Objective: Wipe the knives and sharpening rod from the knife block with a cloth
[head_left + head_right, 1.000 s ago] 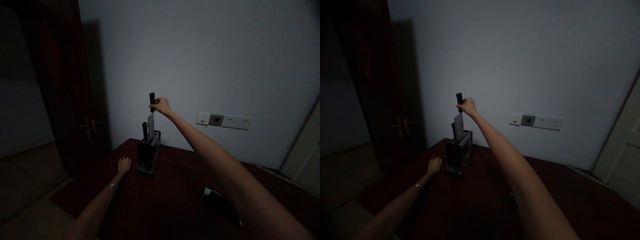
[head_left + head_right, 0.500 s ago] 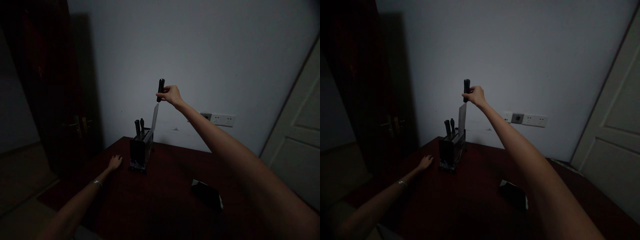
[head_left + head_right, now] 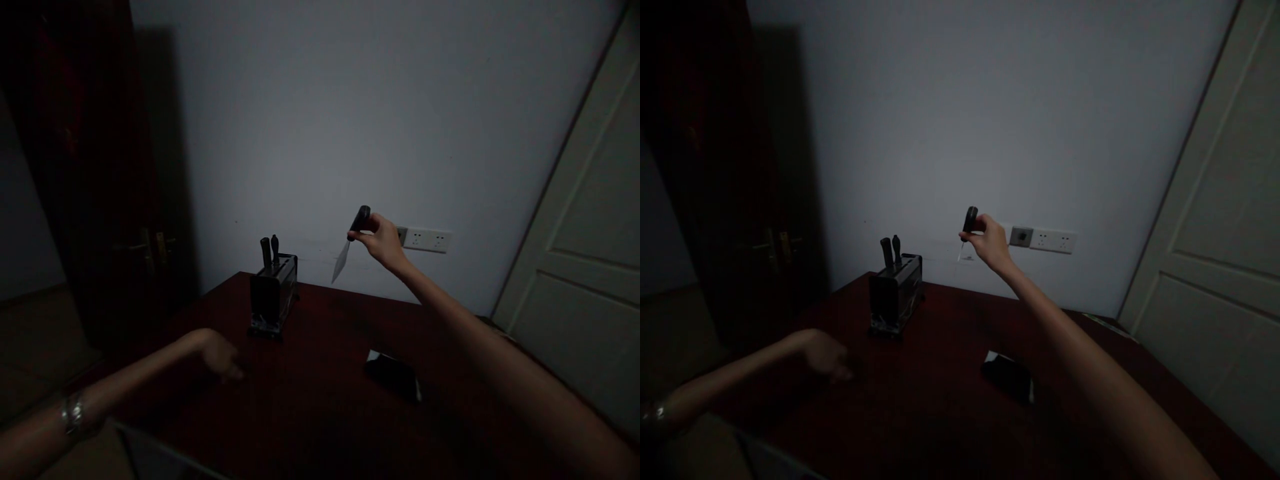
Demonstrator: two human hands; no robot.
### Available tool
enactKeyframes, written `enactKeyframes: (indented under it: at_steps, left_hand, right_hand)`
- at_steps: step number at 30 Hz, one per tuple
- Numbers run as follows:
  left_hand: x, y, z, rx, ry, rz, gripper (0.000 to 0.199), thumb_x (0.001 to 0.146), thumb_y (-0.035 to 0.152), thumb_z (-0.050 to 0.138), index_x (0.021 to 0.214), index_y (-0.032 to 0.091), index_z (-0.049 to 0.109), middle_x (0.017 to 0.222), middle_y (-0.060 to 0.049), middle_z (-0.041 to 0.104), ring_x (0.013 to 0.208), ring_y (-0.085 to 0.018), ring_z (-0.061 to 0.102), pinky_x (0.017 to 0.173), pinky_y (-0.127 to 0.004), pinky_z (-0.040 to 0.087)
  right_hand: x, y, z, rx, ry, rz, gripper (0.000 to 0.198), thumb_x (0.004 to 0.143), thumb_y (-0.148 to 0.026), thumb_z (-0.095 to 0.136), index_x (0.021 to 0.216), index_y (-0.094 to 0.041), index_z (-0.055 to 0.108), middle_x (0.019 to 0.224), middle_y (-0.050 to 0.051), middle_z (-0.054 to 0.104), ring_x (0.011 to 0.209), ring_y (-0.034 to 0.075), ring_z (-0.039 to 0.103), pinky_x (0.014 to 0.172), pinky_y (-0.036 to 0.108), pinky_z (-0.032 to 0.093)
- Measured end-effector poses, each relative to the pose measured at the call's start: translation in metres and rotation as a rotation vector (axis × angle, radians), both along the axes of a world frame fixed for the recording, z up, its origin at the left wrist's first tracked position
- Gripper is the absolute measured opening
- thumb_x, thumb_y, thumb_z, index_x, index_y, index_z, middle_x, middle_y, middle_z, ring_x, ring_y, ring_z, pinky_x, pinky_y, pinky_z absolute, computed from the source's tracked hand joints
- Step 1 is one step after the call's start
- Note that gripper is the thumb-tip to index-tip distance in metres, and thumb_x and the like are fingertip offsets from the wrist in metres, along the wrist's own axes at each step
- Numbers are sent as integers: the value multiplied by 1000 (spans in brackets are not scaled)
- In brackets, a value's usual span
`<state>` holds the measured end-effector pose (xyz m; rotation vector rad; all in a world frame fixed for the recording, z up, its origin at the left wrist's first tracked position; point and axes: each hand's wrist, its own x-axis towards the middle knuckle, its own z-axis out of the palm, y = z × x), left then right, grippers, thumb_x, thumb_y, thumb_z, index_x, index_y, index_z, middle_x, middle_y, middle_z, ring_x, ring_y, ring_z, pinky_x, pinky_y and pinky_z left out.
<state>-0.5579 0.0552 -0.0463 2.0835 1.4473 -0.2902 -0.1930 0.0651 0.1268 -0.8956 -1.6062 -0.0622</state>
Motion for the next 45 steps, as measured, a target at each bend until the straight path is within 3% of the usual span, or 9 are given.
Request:
enactKeyframes:
  at_steps: [1,3,7,12,17,22,30,40,45]
  left_hand:
    - [16,-17,16,-241,15,-175,30,65,49,63,56,22,69,59,-5,65,58,-21,60,65,-34,47]
    - [48,-44,44,-393,-147,-330,33,75,51,54,75,23,72,76,-5,69,72,-20,63,71,-31,46]
    - [101,-56,68,-338,-649,-181,42,80,52,47,83,16,68,87,-8,69,78,-18,64,69,-28,46]
    - [140,-23,53,-516,-999,65,47,79,51,48,86,7,64,85,-16,68,77,-21,65,72,-32,47]
    - [168,-8,34,-751,-1216,153,46,80,48,50,84,5,62,82,-16,68,79,-22,65,78,-33,46]
    - [189,-8,20,-948,-1363,201,47,83,50,43,81,6,60,70,-12,66,65,-16,64,67,-27,47]
    - [204,-19,20,-1045,-1454,265,40,90,40,36,85,7,60,64,-7,64,56,-14,61,61,-25,46]
    - [205,-11,11,-1049,-1481,288,34,88,36,42,88,6,59,68,-8,63,59,-15,61,60,-25,48]
    - [207,-9,9,-1009,-1526,300,26,86,30,47,86,7,59,68,-7,61,60,-14,60,62,-24,48]
  right_hand:
    - [1,-6,-8,14,-7,5,26,64,-34,68,78,-17,55,78,5,64,78,20,64,73,37,50]
    - [1,-19,-23,27,-19,30,22,67,-33,67,77,-18,53,78,4,62,78,19,63,72,35,51]
    - [-4,-43,-55,25,-32,80,14,73,-29,61,82,-20,53,83,4,59,79,17,60,74,33,53]
    - [-6,-60,-100,98,-152,44,26,77,-15,52,100,-26,53,98,5,58,94,19,57,84,37,50]
    - [-7,-69,-140,178,-323,26,42,80,-9,45,116,-31,47,110,9,49,104,19,53,85,36,50]
    - [-10,-76,-165,278,-485,32,48,82,-7,41,125,-28,41,111,11,46,113,21,48,83,36,51]
    - [-21,-82,-183,54,-328,82,17,86,-23,46,102,-24,53,103,7,58,100,17,59,83,29,53]
    - [-19,-75,-196,133,-316,27,13,84,-24,51,95,-24,57,94,5,59,99,19,59,77,30,55]
    - [-17,-74,-192,223,-416,-84,20,80,-22,58,100,-25,58,90,4,58,94,21,59,85,41,52]
